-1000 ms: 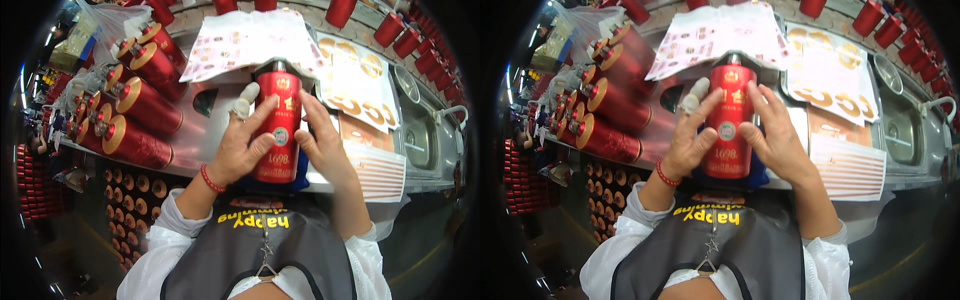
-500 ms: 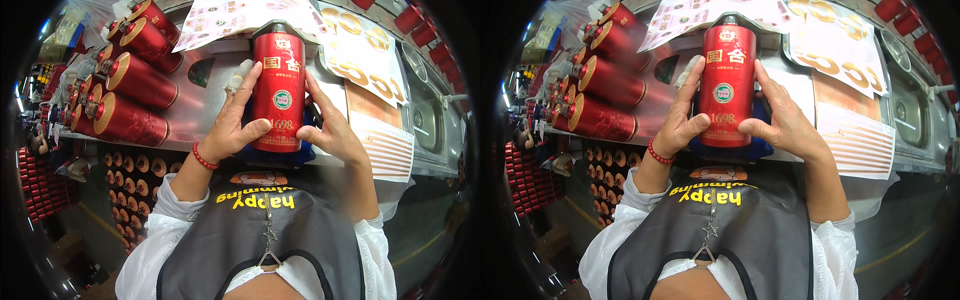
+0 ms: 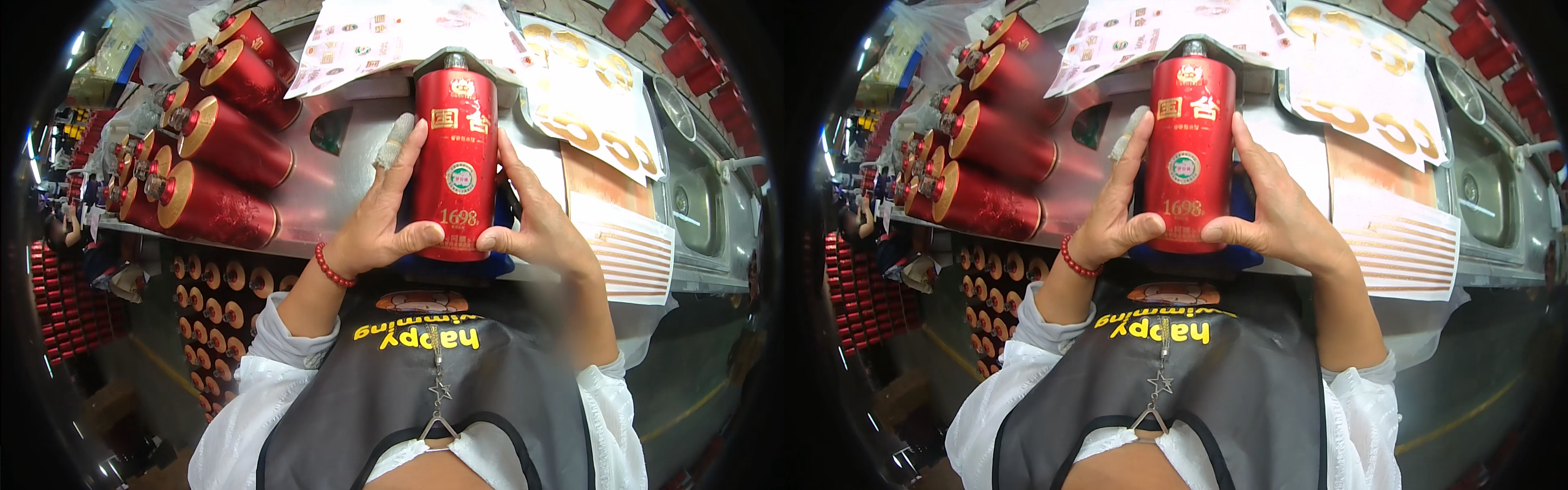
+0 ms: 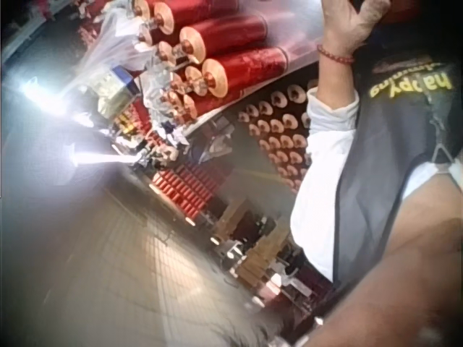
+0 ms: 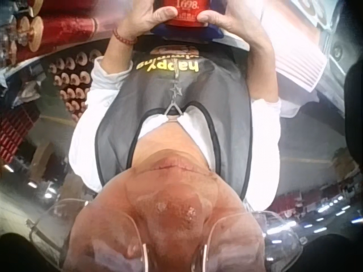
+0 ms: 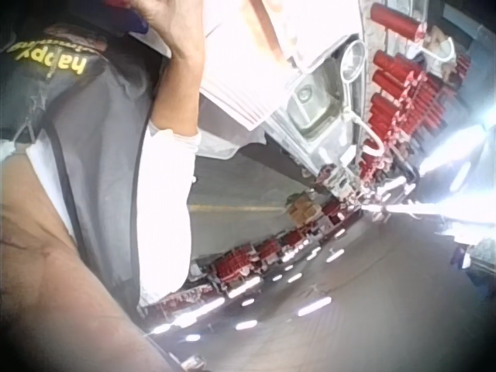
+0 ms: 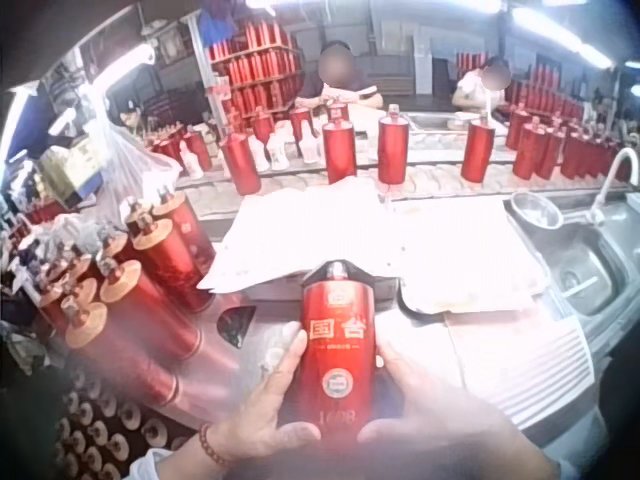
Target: The person applies a paper label to the body of a red cylindrical bottle, smooths it, and then uses a small tool to press the edges. The person repeats this process on a second bottle.
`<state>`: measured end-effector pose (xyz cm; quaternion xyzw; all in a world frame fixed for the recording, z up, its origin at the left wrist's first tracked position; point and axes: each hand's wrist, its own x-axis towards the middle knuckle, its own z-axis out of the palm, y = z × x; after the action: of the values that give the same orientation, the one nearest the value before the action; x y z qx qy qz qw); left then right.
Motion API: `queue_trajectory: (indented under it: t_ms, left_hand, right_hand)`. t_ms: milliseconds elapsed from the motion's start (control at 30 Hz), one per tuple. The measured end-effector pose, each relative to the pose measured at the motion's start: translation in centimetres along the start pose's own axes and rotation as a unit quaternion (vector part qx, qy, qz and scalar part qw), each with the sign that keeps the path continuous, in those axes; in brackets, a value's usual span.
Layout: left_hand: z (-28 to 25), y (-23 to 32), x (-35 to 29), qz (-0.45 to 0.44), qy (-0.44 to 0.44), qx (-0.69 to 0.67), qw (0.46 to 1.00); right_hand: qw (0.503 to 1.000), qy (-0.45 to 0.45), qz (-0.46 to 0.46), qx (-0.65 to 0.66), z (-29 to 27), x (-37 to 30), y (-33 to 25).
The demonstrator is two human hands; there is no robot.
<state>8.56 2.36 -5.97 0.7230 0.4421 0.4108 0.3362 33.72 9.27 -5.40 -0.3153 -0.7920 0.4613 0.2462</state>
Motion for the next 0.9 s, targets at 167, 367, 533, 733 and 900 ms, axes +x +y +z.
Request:
queue_trajectory:
  t_ms: [167, 367, 533, 733, 900]
  left_hand:
    - [0.0, 0.0, -0.2, -0.004, 0.002, -0.002, 1.0]
    - [-0.4, -0.4, -0.2, 0.005, -0.012, -0.043, 0.999]
    - [-0.4, -0.6, -0.3, 0.0, -0.018, -0.038, 0.999]
    - [0.5, -0.9, -0.9, -0.016, 0.041, -0.128, 0.991]
    - [0.0, 3.4, -0.6, 0.164, -0.032, 0.202, 0.965]
  right_hand:
    - [1.0, -0.016, 0.012, 0.02, -0.3, 0.2, -0.3]
    - [1.0, -0.01, 0.007, 0.005, -0.2, 0.1, -0.5]
    - [0.999, -0.023, 0.023, 0.032, -0.2, 0.1, -0.3]
    - [1.0, -0.016, -0.004, 0.006, -0.1, 0.1, -0.4]
    - [0.999, -0.008, -0.035, -0.003, -0.2, 0.0, -0.1]
